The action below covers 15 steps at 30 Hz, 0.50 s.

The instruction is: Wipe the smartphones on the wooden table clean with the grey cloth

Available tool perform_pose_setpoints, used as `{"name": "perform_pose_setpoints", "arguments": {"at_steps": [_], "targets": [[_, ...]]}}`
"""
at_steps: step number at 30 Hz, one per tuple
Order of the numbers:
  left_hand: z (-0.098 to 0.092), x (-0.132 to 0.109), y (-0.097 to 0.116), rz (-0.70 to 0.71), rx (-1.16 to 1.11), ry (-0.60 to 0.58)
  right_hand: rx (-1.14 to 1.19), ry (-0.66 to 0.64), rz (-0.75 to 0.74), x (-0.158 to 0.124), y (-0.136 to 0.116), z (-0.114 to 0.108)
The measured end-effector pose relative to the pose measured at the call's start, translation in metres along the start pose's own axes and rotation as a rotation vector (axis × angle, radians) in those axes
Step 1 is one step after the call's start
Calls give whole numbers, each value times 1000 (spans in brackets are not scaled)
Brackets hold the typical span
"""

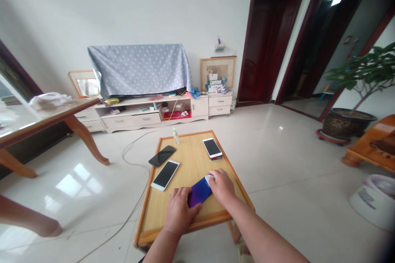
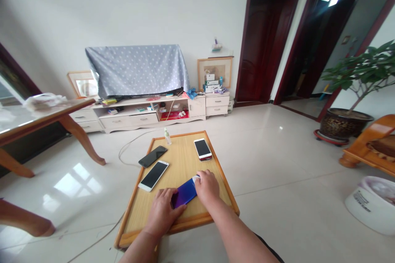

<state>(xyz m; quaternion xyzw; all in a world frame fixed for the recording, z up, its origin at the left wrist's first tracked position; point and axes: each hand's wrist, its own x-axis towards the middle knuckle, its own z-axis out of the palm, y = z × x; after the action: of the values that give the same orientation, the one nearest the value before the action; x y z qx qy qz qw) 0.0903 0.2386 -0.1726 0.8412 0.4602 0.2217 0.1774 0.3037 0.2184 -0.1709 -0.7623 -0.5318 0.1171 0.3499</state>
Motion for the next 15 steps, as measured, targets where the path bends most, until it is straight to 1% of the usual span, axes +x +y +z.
{"name": "perform_pose_setpoints", "arguments": {"at_steps": [3, 7, 9, 12, 15], "targets": [[0, -1, -2, 2, -8, -12, -48, -36, -80, -7, -3, 1], [0, -1, -4, -2, -16, -4, -107, -180, -218, -24, -5, 6], [1, -1, -4, 1, -22, 6, -138, -236, -261, -34, -6, 10], [1, -2, -4, 8, -26, 19, -188, -275, -279, -44, -9, 16], [1, -4, -3, 7, -15, 30, -212, -289, -259, -48, -10, 21]]}}
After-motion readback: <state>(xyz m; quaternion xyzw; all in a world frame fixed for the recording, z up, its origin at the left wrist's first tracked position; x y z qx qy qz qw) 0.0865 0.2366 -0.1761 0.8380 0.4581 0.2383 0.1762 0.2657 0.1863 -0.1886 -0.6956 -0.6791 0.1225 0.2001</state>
